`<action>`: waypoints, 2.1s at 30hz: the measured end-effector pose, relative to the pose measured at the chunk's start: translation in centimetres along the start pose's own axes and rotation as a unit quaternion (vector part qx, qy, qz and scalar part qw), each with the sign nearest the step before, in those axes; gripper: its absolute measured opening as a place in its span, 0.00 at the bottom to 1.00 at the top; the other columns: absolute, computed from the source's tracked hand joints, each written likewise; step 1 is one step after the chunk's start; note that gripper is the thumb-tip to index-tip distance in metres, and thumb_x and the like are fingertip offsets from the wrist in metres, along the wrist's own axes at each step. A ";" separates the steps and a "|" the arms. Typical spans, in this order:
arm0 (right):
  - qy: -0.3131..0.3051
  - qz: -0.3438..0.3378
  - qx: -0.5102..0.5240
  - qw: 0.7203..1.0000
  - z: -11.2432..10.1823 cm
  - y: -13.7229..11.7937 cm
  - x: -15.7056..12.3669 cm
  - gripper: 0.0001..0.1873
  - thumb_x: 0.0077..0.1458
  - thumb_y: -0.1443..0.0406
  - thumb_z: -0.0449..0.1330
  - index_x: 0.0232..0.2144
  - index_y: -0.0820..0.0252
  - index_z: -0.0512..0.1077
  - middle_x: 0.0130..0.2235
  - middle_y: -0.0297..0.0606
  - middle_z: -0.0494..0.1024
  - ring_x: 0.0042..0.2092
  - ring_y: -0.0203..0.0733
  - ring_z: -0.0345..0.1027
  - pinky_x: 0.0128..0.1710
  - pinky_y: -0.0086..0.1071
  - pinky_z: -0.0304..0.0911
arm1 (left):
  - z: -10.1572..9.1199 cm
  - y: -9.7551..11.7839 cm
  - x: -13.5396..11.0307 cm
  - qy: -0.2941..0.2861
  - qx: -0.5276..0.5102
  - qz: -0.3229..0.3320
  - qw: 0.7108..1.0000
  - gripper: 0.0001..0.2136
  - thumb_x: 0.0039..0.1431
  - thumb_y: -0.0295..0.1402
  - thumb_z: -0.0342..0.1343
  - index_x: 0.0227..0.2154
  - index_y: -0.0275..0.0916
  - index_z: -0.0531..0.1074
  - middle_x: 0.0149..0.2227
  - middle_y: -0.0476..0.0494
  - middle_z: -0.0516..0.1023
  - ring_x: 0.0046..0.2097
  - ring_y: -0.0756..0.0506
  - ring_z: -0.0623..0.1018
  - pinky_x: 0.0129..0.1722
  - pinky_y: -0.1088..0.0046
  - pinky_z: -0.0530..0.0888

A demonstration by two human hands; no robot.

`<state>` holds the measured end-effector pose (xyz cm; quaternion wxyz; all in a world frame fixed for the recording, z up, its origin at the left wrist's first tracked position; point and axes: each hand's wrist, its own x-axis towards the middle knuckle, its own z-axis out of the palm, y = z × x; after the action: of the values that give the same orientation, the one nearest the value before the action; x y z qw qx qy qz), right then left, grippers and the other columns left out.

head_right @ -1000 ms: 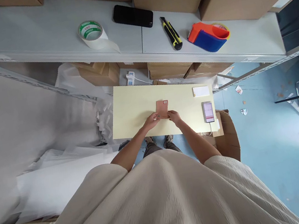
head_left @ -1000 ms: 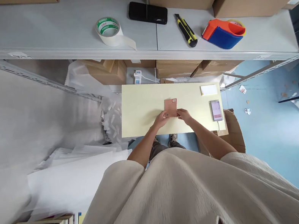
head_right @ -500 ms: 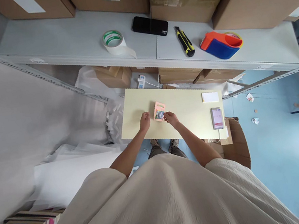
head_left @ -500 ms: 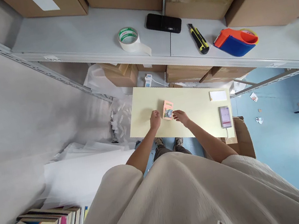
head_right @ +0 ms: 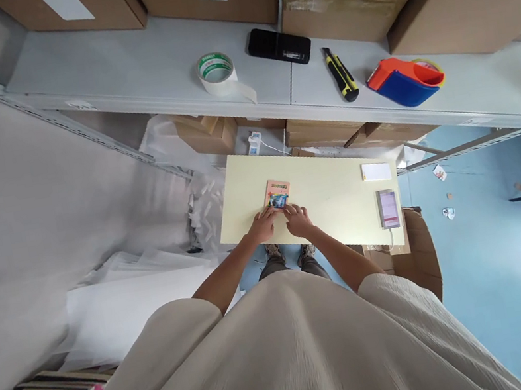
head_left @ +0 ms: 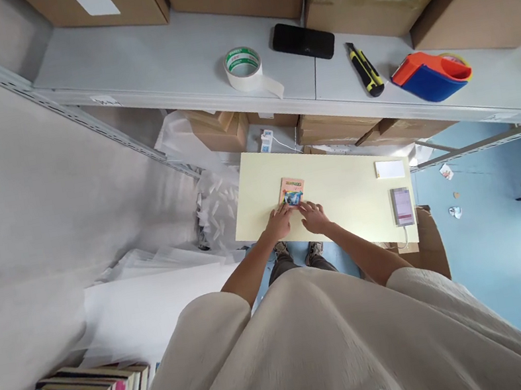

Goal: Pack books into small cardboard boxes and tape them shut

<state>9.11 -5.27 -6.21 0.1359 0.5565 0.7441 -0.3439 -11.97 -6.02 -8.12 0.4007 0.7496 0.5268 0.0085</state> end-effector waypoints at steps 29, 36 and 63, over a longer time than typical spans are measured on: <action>-0.094 0.023 -0.113 0.989 -5.8 -10.1 13.1 0.50 0.70 0.65 0.53 0.87 0.43 0.43 0.88 0.30 0.34 0.84 0.59 0.38 0.80 0.60 0.44 | -10.8 -11.0 4.1 -0.071 0.094 -0.079 0.990 0.42 0.76 0.30 0.52 0.87 0.46 0.41 0.88 0.36 0.40 0.87 0.37 0.44 0.83 0.40 0.47; -0.095 0.029 -0.083 0.992 -6.6 -10.7 14.4 0.48 0.71 0.63 0.55 0.86 0.36 0.44 0.88 0.30 0.37 0.83 0.64 0.42 0.76 0.61 0.50 | -10.9 -11.6 4.2 -0.044 0.072 -0.082 0.993 0.43 0.75 0.30 0.51 0.87 0.46 0.39 0.88 0.35 0.44 0.87 0.34 0.46 0.83 0.39 0.52; 0.459 0.019 0.195 0.867 -15.2 9.6 -5.8 0.21 0.68 0.58 0.56 0.58 0.51 0.80 0.63 0.52 0.80 0.66 0.62 0.72 0.69 0.62 0.67 | -8.2 -1.6 3.8 0.060 0.142 -0.062 0.986 0.27 0.73 0.29 0.53 0.73 0.43 0.71 0.79 0.30 0.64 0.78 0.32 0.67 0.73 0.50 0.71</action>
<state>22.71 1.98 4.75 -0.3253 0.6809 0.6295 -0.1850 -15.17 2.06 -5.07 0.2580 0.7625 0.5916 -0.0461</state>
